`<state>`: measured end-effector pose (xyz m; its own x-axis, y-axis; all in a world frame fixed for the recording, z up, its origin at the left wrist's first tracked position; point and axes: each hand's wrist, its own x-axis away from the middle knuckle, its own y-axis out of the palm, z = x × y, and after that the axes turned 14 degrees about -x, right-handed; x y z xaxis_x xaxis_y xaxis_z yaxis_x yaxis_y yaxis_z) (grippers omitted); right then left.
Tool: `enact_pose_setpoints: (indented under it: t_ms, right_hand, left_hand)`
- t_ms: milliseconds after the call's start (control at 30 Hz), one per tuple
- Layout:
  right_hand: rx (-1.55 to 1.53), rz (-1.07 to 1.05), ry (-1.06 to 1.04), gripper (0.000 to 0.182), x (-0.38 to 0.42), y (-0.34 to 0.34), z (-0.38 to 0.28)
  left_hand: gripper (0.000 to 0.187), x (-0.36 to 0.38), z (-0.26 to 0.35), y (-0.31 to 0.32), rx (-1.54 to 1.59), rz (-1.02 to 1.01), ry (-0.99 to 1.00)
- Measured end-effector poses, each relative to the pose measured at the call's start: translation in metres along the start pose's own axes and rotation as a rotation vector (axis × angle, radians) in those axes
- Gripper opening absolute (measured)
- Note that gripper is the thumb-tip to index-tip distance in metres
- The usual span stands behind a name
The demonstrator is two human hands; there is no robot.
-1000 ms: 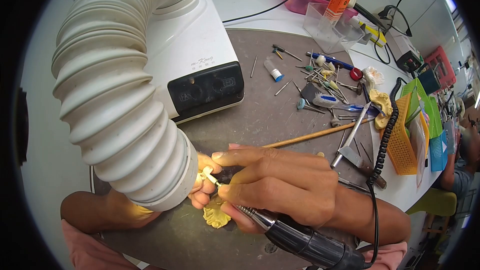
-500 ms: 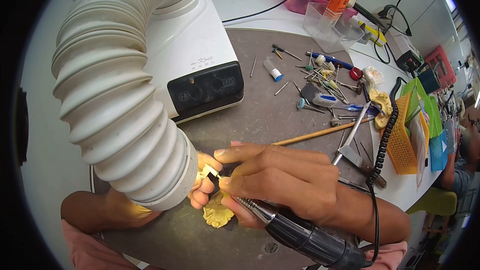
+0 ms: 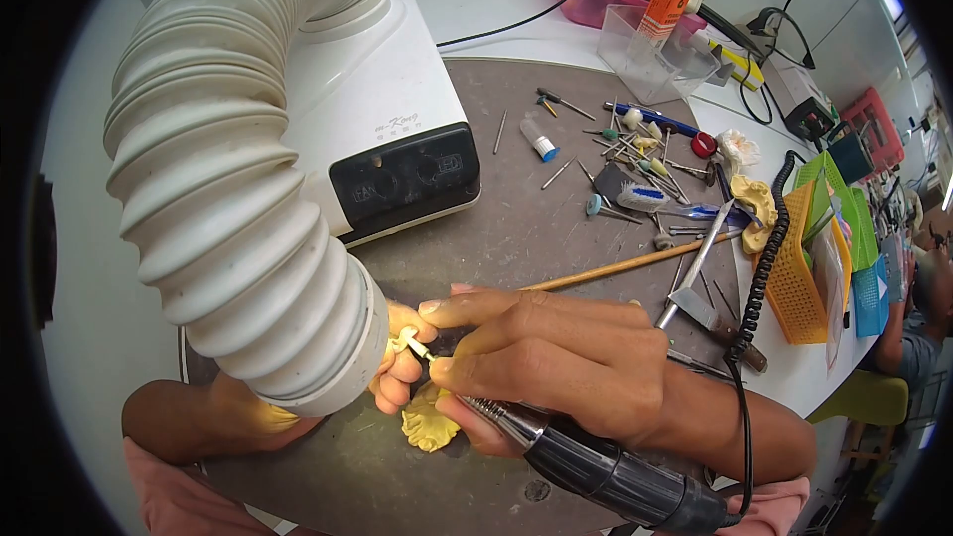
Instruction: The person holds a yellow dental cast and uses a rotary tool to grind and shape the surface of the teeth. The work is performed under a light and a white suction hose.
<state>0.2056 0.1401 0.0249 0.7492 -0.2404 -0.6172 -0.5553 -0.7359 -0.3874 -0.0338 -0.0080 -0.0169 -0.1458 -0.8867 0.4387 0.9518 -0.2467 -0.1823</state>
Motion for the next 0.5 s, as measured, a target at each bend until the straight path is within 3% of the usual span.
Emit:
enact_pose_setpoints:
  t_ms: [67, 233, 367, 500]
  right_hand:
    - [-0.001, 0.003, 0.011, 0.027, 0.001, 0.000, 0.000]
    - [0.014, 0.017, 0.048, 0.028, 0.002, -0.002, -0.003]
    - [0.038, 0.034, 0.016, 0.027, 0.003, -0.001, -0.004]
    - [0.038, -0.005, 0.001, 0.026, 0.002, -0.001, -0.003]
  left_hand:
    - [0.045, -0.003, -0.014, 0.003, 0.201, 0.047, 0.045]
    - [0.036, 0.005, 0.032, 0.001, 0.097, 0.030, 0.010]
    - [0.033, 0.001, 0.033, 0.004, -0.042, 0.037, -0.007]
    - [0.033, 0.003, 0.033, 0.007, 0.073, 0.061, 0.010]
